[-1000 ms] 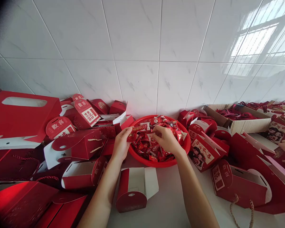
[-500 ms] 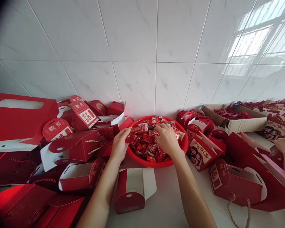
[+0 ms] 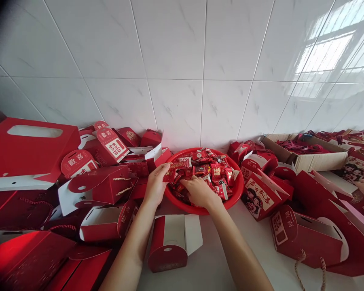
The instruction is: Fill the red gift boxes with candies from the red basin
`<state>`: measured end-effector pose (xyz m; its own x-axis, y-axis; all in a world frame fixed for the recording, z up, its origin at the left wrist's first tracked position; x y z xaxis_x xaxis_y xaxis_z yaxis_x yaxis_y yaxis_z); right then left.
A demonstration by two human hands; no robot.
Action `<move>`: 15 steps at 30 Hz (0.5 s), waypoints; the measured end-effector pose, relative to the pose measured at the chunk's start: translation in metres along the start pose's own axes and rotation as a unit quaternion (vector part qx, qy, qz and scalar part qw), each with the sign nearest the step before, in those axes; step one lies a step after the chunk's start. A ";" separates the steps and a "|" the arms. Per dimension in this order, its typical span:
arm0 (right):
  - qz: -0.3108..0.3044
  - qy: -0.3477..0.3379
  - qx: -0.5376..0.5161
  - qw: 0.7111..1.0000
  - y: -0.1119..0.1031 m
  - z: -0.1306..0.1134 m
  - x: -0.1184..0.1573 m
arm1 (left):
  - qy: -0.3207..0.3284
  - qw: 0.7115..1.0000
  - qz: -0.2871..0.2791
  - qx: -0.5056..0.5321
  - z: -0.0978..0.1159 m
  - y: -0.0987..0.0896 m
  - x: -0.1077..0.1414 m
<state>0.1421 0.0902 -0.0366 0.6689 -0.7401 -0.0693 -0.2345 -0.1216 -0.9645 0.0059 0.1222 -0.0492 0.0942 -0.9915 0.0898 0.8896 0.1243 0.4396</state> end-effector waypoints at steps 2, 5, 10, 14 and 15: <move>-0.015 0.002 0.004 1.000 0.001 -0.001 0.001 | 0.000 1.000 0.001 -0.001 0.000 0.000 0.000; -0.018 0.005 0.004 1.000 0.000 -0.002 0.001 | 0.004 1.000 0.004 0.000 0.000 -0.001 -0.001; -0.018 0.003 0.003 1.000 -0.003 -0.004 -0.001 | 0.002 1.000 0.004 0.000 -0.001 -0.002 -0.001; -0.013 0.000 0.000 1.000 -0.003 -0.004 -0.002 | -0.001 1.000 0.002 -0.002 0.000 -0.001 -0.001; -0.008 -0.001 -0.005 1.000 -0.003 -0.003 -0.002 | -0.002 1.000 0.002 -0.001 0.000 -0.001 0.000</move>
<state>0.1394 0.0896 -0.0331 0.6737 -0.7370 -0.0543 -0.2306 -0.1398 -0.9630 0.0050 0.1225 -0.0495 0.0968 -0.9908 0.0949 0.8901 0.1288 0.4372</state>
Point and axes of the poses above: each hand's wrist, its own x-axis away from the middle knuckle, its own y-axis out of the palm, z = x × y, the point moved 6 cm from there along -x, towards the middle knuckle, and after that the axes turned 11 degrees about -y, right-handed, at the moved point
